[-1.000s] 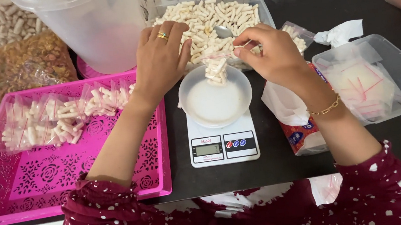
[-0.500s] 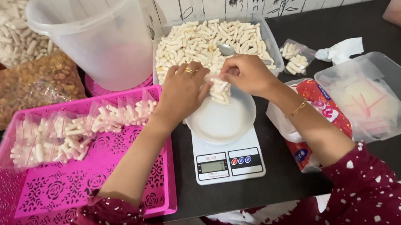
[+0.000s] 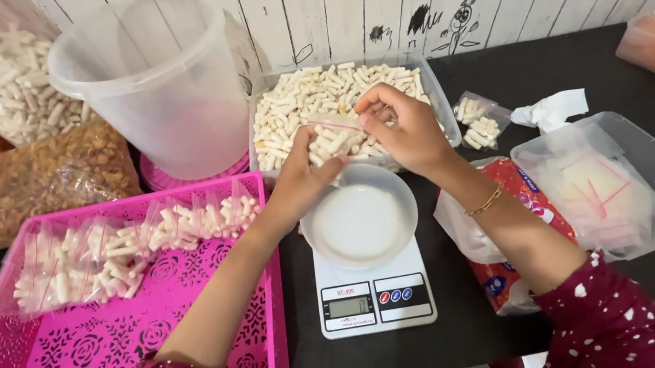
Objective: Packaging small food items into individual plastic bags and organizing them in a tray.
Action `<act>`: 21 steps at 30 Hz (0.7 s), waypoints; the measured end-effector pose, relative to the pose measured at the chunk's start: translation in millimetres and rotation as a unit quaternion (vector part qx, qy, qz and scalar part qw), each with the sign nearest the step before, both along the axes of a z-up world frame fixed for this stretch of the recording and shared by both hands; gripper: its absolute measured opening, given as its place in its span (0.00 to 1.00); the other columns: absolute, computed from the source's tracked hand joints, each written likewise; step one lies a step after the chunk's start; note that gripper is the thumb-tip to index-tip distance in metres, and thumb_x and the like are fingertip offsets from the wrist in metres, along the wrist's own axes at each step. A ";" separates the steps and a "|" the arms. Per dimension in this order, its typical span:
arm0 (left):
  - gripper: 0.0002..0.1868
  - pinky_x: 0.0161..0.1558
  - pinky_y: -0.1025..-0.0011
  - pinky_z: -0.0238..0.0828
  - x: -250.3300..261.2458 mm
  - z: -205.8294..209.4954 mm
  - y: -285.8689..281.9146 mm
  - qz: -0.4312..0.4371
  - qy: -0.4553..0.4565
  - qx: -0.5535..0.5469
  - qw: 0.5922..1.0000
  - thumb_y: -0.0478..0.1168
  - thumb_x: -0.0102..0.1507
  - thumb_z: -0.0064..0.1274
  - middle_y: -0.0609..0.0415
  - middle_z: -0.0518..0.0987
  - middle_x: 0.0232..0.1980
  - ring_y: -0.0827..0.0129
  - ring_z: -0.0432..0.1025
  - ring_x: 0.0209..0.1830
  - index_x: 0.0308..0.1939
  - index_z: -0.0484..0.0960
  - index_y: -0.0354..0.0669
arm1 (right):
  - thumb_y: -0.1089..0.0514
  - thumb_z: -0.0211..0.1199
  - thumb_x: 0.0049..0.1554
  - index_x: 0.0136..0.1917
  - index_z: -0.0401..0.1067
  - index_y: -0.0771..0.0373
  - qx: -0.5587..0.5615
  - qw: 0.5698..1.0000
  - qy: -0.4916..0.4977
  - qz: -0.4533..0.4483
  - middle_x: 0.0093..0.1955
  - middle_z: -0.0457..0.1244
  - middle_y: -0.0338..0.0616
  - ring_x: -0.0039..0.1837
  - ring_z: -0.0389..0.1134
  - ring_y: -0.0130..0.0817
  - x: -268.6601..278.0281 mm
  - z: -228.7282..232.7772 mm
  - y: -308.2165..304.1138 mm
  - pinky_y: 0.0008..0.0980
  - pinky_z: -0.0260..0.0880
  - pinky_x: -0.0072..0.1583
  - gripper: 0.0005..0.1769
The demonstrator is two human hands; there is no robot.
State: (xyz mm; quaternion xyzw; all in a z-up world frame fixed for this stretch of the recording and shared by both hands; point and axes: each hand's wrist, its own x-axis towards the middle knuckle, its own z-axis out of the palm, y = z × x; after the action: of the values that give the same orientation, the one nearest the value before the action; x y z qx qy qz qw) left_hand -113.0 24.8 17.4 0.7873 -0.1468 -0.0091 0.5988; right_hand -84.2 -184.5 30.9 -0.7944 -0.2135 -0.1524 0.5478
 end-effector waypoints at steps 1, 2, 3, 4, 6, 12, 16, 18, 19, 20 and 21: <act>0.25 0.52 0.58 0.72 0.1 -1.4 0.2 0.000 0.000 0.000 1.000 0.47 0.59 0.59 0.44 0.77 0.53 0.55 0.74 0.52 0.57 0.70 0.49 | 0.61 0.64 0.59 0.54 0.73 0.62 0.000 1.000 0.000 0.000 0.45 0.67 0.44 0.46 0.73 0.28 0.9 -3.1 0.3 0.25 0.76 0.43 0.10; 0.25 0.51 0.62 0.72 0.3 -2.4 1.0 -0.010 0.014 -0.052 0.998 0.44 0.59 0.55 0.46 0.75 0.53 0.59 0.73 0.51 0.60 0.69 0.48 | 0.60 0.65 0.59 0.54 0.73 0.59 -0.055 0.997 -0.048 -0.031 0.45 0.68 0.41 0.47 0.73 0.29 2.3 -5.8 1.2 0.25 0.75 0.44 0.09; 0.26 0.49 0.67 0.72 0.4 -3.2 1.6 -0.021 0.027 -0.104 0.994 0.40 0.60 0.51 0.49 0.74 0.54 0.64 0.71 0.49 0.62 0.67 0.46 | 0.59 0.65 0.59 0.53 0.74 0.57 -0.110 0.987 -0.095 -0.062 0.45 0.68 0.39 0.48 0.73 0.30 3.6 -8.6 2.0 0.25 0.74 0.44 0.08; 0.26 0.49 0.67 0.72 1.0 -3.3 2.8 -0.019 0.028 -0.103 0.994 0.40 0.60 0.51 0.49 0.74 0.54 0.64 0.71 0.49 0.62 0.67 0.46 | 0.59 0.65 0.59 0.53 0.74 0.57 -0.108 0.988 -0.095 -0.060 0.45 0.68 0.39 0.48 0.73 0.30 10.9 -15.3 0.9 0.25 0.74 0.44 0.08; 0.23 0.43 0.70 0.74 4.5 -1.0 3.4 -0.013 0.012 -0.115 0.993 0.37 0.61 0.47 0.47 0.73 0.53 0.67 0.70 0.46 0.61 0.69 0.44 | 0.58 0.65 0.58 0.52 0.74 0.55 -0.126 0.981 -0.124 -0.080 0.43 0.67 0.38 0.46 0.73 0.31 27.1 -26.3 -3.0 0.28 0.74 0.43 0.07; 0.16 0.46 0.62 0.74 33.1 9.0 9.4 0.040 -0.023 -0.020 0.999 0.44 0.61 0.55 0.46 0.79 0.48 0.62 0.74 0.47 0.54 0.78 0.52 | 0.60 0.63 0.57 0.50 0.75 0.55 -0.132 0.976 -0.118 -0.129 0.41 0.67 0.41 0.45 0.72 0.36 57.6 -35.4 -28.2 0.33 0.73 0.44 0.06; 0.14 0.38 0.69 0.75 41.9 19.4 6.4 0.039 -0.047 0.006 0.998 0.42 0.60 0.55 0.52 0.80 0.47 0.65 0.73 0.45 0.50 0.77 0.51 | 0.59 0.63 0.57 0.49 0.75 0.53 -0.121 0.976 -0.099 -0.153 0.41 0.67 0.42 0.45 0.72 0.39 66.1 -53.3 -34.7 0.36 0.73 0.46 0.06; 0.14 0.35 0.69 0.73 42.9 29.4 -0.4 0.065 -0.042 0.022 0.997 0.40 0.60 0.52 0.46 0.79 0.41 0.63 0.73 0.37 0.50 0.78 0.50 | 0.59 0.63 0.56 0.48 0.73 0.51 -0.148 0.969 -0.115 -0.159 0.42 0.67 0.40 0.46 0.73 0.39 64.1 -60.6 -35.5 0.37 0.73 0.49 0.06; 0.14 0.35 0.69 0.73 41.8 29.2 -3.8 0.061 -0.040 0.024 0.997 0.40 0.60 0.52 0.46 0.79 0.41 0.63 0.73 0.37 0.50 0.78 0.50 | 0.59 0.63 0.56 0.48 0.73 0.51 -0.147 0.969 -0.112 -0.163 0.42 0.67 0.40 0.46 0.73 0.39 64.4 -64.7 -34.6 0.37 0.73 0.49 0.06; 0.14 0.41 0.66 0.73 41.3 30.1 -6.9 0.055 -0.048 0.001 0.997 0.39 0.60 0.51 0.46 0.78 0.43 0.62 0.73 0.41 0.49 0.78 0.50 | 0.59 0.63 0.56 0.48 0.73 0.51 -0.153 0.969 -0.115 -0.158 0.42 0.66 0.40 0.47 0.73 0.39 66.0 -67.3 -33.2 0.38 0.73 0.49 0.06; 0.14 0.48 0.63 0.72 40.6 31.1 -9.6 0.049 -0.055 -0.022 0.997 0.38 0.59 0.51 0.45 0.78 0.45 0.61 0.72 0.46 0.49 0.79 0.50 | 0.59 0.62 0.56 0.48 0.73 0.51 -0.159 0.968 -0.119 -0.153 0.43 0.66 0.40 0.48 0.73 0.40 67.4 -69.7 -31.6 0.38 0.74 0.49 0.07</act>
State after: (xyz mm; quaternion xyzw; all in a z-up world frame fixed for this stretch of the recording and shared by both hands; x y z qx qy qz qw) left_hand -72.4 15.2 48.4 0.7793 -0.1409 0.0671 0.6069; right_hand -16.9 -216.0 -38.8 -0.8707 -0.1745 -0.2919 0.3553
